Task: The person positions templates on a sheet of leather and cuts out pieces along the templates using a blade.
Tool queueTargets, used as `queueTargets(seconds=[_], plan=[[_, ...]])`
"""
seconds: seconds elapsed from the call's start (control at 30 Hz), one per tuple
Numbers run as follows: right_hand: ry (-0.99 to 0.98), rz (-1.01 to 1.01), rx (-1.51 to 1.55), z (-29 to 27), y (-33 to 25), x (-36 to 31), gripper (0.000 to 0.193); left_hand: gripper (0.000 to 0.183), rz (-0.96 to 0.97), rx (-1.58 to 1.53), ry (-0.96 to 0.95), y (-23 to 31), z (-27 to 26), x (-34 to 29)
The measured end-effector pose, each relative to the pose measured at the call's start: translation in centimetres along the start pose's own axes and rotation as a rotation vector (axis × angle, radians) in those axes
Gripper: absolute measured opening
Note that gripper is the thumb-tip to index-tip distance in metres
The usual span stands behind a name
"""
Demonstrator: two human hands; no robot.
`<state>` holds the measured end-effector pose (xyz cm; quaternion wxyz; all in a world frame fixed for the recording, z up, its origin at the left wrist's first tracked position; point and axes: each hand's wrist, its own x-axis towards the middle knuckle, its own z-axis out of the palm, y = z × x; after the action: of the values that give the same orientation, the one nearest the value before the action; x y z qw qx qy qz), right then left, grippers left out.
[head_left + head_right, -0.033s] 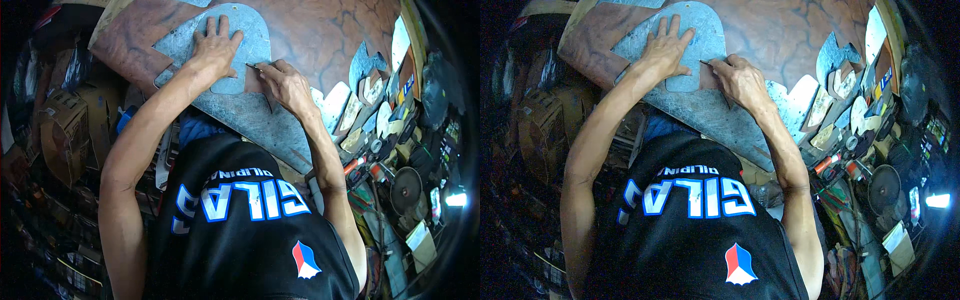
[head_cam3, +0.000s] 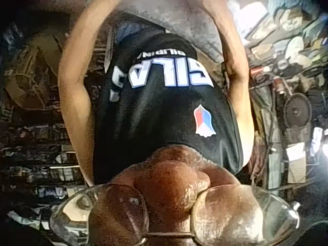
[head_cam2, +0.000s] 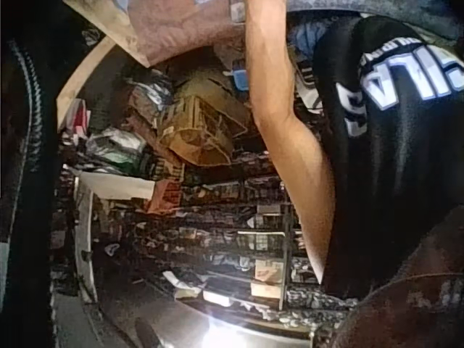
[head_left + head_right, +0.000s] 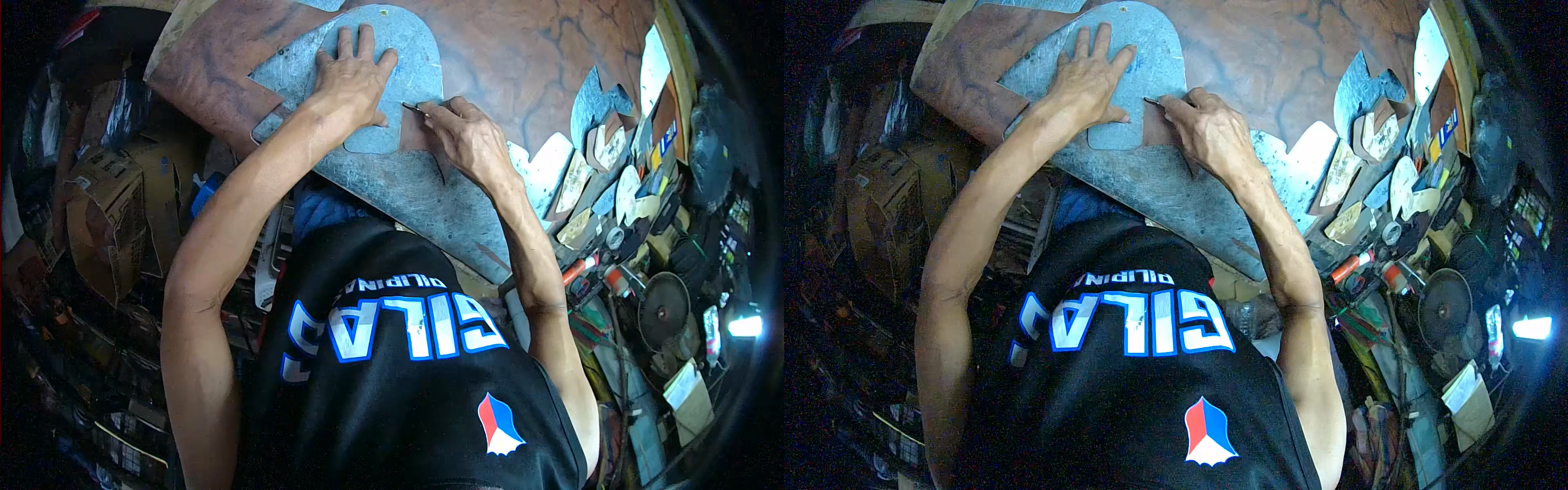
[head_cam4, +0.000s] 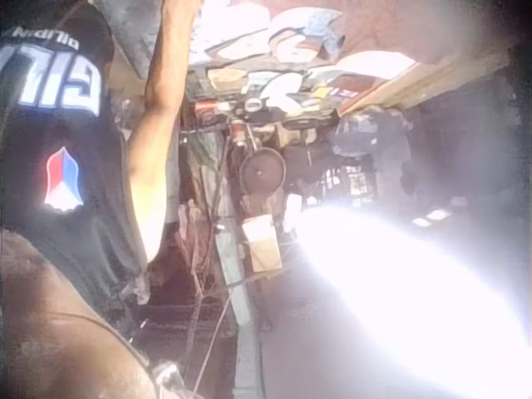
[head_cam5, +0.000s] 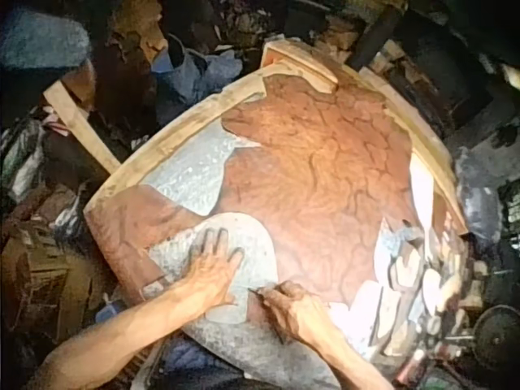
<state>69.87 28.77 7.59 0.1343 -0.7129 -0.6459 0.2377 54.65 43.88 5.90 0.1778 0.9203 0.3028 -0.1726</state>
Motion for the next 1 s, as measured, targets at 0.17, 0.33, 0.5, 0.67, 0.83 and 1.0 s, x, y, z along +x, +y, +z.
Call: queueTargets(seconds=[0.17, 0.33, 0.5, 0.67, 0.83, 1.0], plan=[[-0.018, -0.004, -0.083, 0.3, -0.3, 0.5, 0.02, 0.1, 0.017, 0.012, 0.007, 0.0, 0.0, 0.1], [-0.06, 0.021, -0.095, 0.6, -0.3, 0.5, 0.02, 0.101, 0.005, 0.007, 0.014, -0.3, 0.3, 0.0], [-0.074, 0.074, -0.108, -0.5, 0.3, -0.8, 0.019, 0.103, 0.01, 0.015, -0.021, -0.1, 0.1, 0.1], [-0.094, 0.135, -0.128, -1.5, 1.6, -2.4, 0.02, 0.102, 0.007, 0.019, -0.051, -0.1, -0.5, 0.1], [-0.036, 0.113, -0.116, -1.1, 2.8, -3.1, 0.021, 0.101, 0.015, 0.002, -0.04, -0.3, -0.1, 0.2], [-0.077, 0.129, -0.127, -1.1, 3.2, -3.1, 0.02, 0.102, 0.007, -0.007, -0.064, -0.1, -0.6, 0.0]])
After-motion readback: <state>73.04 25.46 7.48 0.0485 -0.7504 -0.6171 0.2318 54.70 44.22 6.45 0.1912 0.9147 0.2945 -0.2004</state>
